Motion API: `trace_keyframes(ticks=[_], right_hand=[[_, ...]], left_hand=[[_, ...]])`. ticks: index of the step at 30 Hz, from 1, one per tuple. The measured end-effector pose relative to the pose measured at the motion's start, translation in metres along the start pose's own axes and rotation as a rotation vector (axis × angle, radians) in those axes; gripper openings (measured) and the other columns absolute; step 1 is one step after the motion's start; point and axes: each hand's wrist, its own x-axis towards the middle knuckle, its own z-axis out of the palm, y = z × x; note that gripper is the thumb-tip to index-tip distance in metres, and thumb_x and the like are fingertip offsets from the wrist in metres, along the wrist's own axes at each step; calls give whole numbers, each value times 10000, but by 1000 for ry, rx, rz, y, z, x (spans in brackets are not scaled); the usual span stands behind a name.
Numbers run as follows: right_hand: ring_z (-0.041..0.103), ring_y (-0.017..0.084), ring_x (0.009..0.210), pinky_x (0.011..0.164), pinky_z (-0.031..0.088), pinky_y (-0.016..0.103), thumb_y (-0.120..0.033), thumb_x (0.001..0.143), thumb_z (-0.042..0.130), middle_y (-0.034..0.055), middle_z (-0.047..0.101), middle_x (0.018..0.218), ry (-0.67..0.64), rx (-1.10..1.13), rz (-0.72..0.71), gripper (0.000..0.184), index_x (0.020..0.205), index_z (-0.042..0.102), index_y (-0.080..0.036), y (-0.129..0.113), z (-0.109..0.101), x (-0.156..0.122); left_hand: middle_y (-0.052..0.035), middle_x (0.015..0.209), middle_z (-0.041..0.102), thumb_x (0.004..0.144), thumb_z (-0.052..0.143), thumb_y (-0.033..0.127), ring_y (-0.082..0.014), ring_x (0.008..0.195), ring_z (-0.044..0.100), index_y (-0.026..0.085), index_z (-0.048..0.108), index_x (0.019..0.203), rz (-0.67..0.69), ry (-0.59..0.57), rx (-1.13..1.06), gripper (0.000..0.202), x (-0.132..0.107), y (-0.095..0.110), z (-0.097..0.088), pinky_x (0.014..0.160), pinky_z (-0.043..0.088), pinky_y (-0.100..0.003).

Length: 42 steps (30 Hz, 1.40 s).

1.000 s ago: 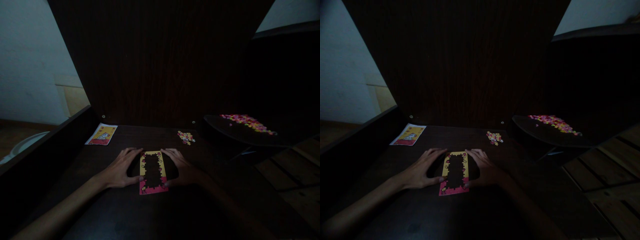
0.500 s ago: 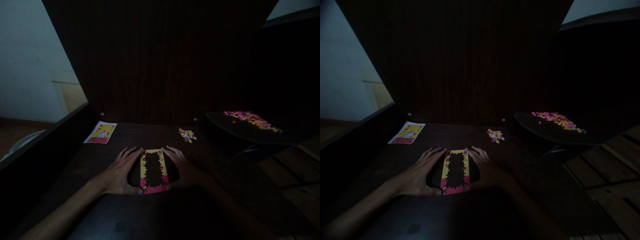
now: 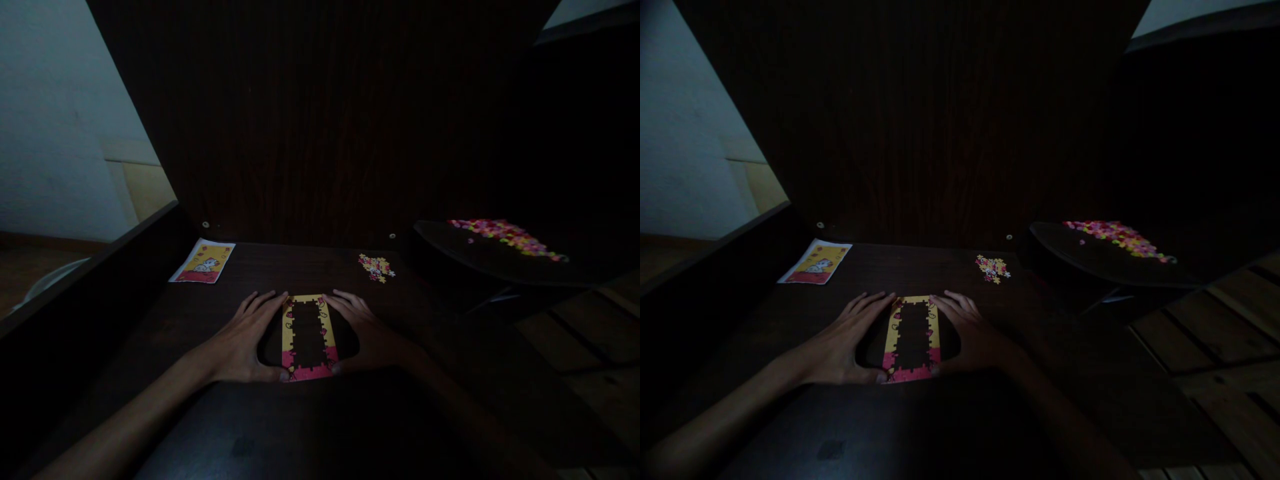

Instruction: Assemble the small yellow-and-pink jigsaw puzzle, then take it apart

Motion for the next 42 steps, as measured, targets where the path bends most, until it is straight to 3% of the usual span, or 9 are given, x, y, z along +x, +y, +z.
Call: trace_keyframes(ticks=[11, 24, 42], right_hand=[[148, 412, 1470, 1155, 208, 620, -705, 592, 778, 161, 232, 1607, -3, 19, 6, 1241, 1571, 179, -232, -3, -1, 0], [123, 416, 1473, 1162, 199, 616, -705, 549, 803, 175, 206, 1613, -5, 9, 20, 1306, 1573, 172, -195, 0, -5, -2], [129, 406, 1479, 1169, 191, 613, -683, 581, 795, 151, 227, 1612, 3, 23, 17, 1243, 1568, 198, -220, 3, -4, -1]], left_hand=[[-177, 1610, 219, 675, 663, 776, -411, 1473, 183, 216, 22, 1580, -18, 10, 2, 1242, 0, 1, -1, 1174, 182, -627], [-208, 1601, 223, 650, 660, 799, -441, 1462, 190, 168, 56, 1579, -57, -20, 12, 1275, 0, 2, -4, 1161, 198, -646], [-194, 1602, 230, 653, 680, 772, -438, 1458, 205, 218, 14, 1582, -32, 18, -14, 1270, -1, -1, -2, 1153, 206, -649]])
